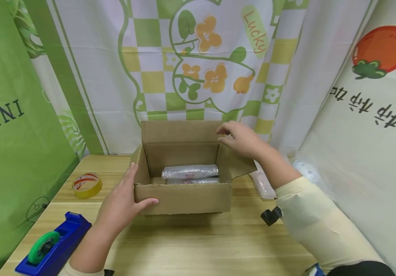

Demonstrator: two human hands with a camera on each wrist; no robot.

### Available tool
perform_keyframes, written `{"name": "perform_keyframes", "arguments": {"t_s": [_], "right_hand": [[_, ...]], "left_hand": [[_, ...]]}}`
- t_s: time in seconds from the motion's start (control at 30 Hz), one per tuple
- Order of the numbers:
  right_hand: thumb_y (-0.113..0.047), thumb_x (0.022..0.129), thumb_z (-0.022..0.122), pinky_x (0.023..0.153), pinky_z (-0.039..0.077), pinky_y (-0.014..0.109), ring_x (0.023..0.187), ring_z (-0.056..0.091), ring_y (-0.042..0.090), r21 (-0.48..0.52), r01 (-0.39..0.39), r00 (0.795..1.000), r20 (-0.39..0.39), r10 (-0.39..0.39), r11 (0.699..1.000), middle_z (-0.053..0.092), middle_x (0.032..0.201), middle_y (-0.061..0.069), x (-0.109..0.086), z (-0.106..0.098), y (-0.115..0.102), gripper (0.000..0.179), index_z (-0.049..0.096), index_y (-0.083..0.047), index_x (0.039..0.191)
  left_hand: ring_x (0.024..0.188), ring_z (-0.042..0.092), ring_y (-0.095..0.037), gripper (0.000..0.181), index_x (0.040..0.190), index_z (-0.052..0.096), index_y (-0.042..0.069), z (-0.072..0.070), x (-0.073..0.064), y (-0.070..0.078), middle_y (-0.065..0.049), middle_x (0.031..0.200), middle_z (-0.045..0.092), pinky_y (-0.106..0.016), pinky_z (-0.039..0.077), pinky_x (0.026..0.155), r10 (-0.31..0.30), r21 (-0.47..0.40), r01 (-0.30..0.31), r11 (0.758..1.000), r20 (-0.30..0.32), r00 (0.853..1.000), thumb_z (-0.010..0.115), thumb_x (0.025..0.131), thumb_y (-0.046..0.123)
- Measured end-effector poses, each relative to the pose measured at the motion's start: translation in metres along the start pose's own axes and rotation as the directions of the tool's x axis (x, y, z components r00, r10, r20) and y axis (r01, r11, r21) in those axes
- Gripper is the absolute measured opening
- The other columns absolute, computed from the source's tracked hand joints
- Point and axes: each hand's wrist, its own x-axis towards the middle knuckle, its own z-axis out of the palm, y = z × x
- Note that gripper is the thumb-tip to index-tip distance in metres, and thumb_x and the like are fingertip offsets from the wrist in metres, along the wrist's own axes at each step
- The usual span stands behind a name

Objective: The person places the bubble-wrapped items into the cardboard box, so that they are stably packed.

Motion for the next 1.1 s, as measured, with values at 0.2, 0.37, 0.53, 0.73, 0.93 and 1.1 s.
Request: {"name": "perform_keyframes", "arguments": {"t_s": [0.2,0.37,0.53,0.73,0.93,1.1], "right_hand": [[-0.027,0.1,0.056,0.101,0.045,0.051,0.12,0.053,0.035,0.149,-0.156,0.979,-0.11,0.173,0.976,0.055,0.131,0.018,-0.017,-0.031,0.025,0.042,0.05,-0.003,0.134],[-0.035,0.101,0.053,0.1,0.043,0.056,0.122,0.052,0.039,0.184,-0.261,0.953,-0.109,0.284,0.948,0.053,0.133,0.022,-0.036,-0.042,0.051,0.051,0.043,-0.002,0.139],[-0.041,0.1,0.052,0.096,0.047,0.056,0.123,0.052,0.042,0.158,-0.346,0.934,-0.034,0.356,0.925,0.053,0.133,0.025,-0.054,-0.036,0.078,0.06,0.04,0.0,0.142],[-0.04,0.1,0.053,0.081,0.057,0.045,0.105,0.063,0.04,0.111,-0.416,0.909,0.082,0.409,0.902,0.054,0.129,0.032,-0.073,-0.017,0.115,0.064,0.039,0.007,0.141],[-0.04,0.098,0.057,0.073,0.059,0.042,0.086,0.069,0.035,0.098,-0.476,0.867,0.217,0.448,0.874,0.046,0.134,0.04,-0.084,0.012,0.14,0.07,0.035,0.013,0.14],[-0.039,0.097,0.059,0.072,0.059,0.042,0.083,0.07,0.036,0.039,-0.514,0.829,0.278,0.485,0.857,0.044,0.135,0.041,-0.091,0.036,0.151,0.073,0.034,0.014,0.14]], "left_hand": [[0.141,0.033,-0.044,0.118,0.159,0.011,0.015,-0.001,0.0,0.0,-0.01,0.165,0.013,-0.064,0.043,0.098,0.003,0.004,-0.003,1.0,0.0,1.0,0.068,0.073,0.073],[0.14,0.035,-0.045,0.118,0.159,0.011,0.015,-0.001,0.0,0.0,-0.011,0.165,0.014,-0.064,0.044,0.097,-0.002,0.011,0.002,1.0,0.002,1.0,0.067,0.074,0.073],[0.14,0.034,-0.045,0.118,0.159,0.011,0.014,0.0,0.0,0.001,-0.014,0.164,0.016,-0.064,0.043,0.098,-0.002,0.011,0.002,1.0,0.002,1.0,0.067,0.073,0.073],[0.14,0.034,-0.045,0.118,0.159,0.011,0.015,0.0,0.001,0.001,-0.014,0.164,0.017,-0.064,0.043,0.098,0.005,0.01,-0.005,1.0,-0.003,1.0,0.067,0.073,0.073],[0.14,0.034,-0.046,0.117,0.159,0.011,0.014,0.0,0.0,0.0,-0.015,0.163,0.018,-0.064,0.043,0.097,0.005,0.012,-0.004,1.0,-0.009,1.0,0.069,0.074,0.071],[0.14,0.034,-0.046,0.118,0.159,0.011,0.014,0.0,0.0,0.001,-0.015,0.163,0.018,-0.065,0.042,0.098,0.008,0.014,-0.007,1.0,-0.008,1.0,0.069,0.074,0.072]]}}
